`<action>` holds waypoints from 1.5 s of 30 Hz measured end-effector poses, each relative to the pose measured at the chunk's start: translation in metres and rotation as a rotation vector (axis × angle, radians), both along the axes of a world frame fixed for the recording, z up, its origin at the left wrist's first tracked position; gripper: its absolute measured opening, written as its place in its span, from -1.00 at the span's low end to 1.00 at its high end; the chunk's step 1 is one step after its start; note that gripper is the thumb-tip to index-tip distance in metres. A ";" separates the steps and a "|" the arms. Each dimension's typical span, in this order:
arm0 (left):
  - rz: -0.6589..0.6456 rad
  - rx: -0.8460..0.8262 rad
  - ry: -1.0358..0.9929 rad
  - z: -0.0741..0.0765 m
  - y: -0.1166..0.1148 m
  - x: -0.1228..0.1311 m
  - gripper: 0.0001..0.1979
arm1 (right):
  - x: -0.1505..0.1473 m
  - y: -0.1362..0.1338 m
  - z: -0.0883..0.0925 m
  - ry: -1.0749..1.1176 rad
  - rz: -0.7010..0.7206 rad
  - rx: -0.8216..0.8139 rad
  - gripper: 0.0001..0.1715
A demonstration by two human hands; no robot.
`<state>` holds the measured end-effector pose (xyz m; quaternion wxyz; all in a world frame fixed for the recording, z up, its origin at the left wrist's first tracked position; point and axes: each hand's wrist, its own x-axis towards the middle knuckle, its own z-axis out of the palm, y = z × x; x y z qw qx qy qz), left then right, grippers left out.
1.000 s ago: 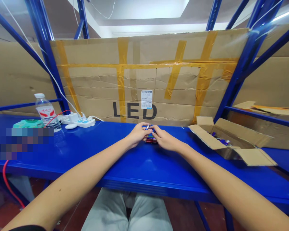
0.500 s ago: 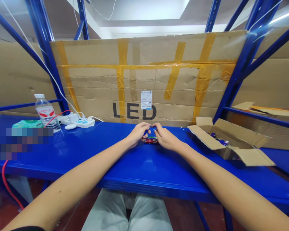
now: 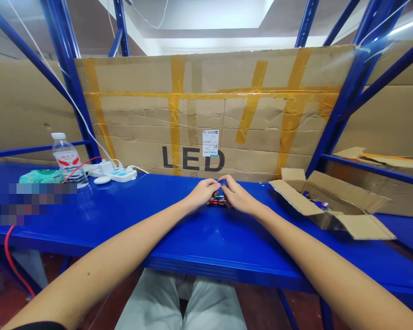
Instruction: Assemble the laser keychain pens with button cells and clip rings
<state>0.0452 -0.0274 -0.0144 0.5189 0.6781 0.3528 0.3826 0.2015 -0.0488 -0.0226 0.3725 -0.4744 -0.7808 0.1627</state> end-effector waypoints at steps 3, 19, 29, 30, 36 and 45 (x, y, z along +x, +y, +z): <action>0.037 0.098 0.024 -0.003 0.005 -0.002 -0.82 | 0.001 -0.001 0.000 -0.023 0.029 -0.083 -0.70; 0.183 0.139 -0.051 -0.002 0.006 -0.005 -0.77 | 0.003 0.002 -0.005 -0.295 0.105 0.226 -0.53; 0.080 0.049 -0.094 0.001 0.002 -0.004 -0.78 | -0.001 -0.005 0.000 -0.431 -0.001 0.283 -0.59; 0.072 0.046 -0.093 0.001 0.001 -0.004 -0.78 | -0.001 -0.005 0.000 -0.435 -0.005 0.281 -0.58; 0.054 0.061 -0.061 -0.001 0.002 -0.002 -0.75 | -0.001 -0.003 0.000 -0.398 -0.007 0.254 -0.59; 0.065 0.405 0.130 -0.009 0.006 -0.003 -0.83 | 0.004 0.000 0.003 -0.304 -0.105 0.248 -0.56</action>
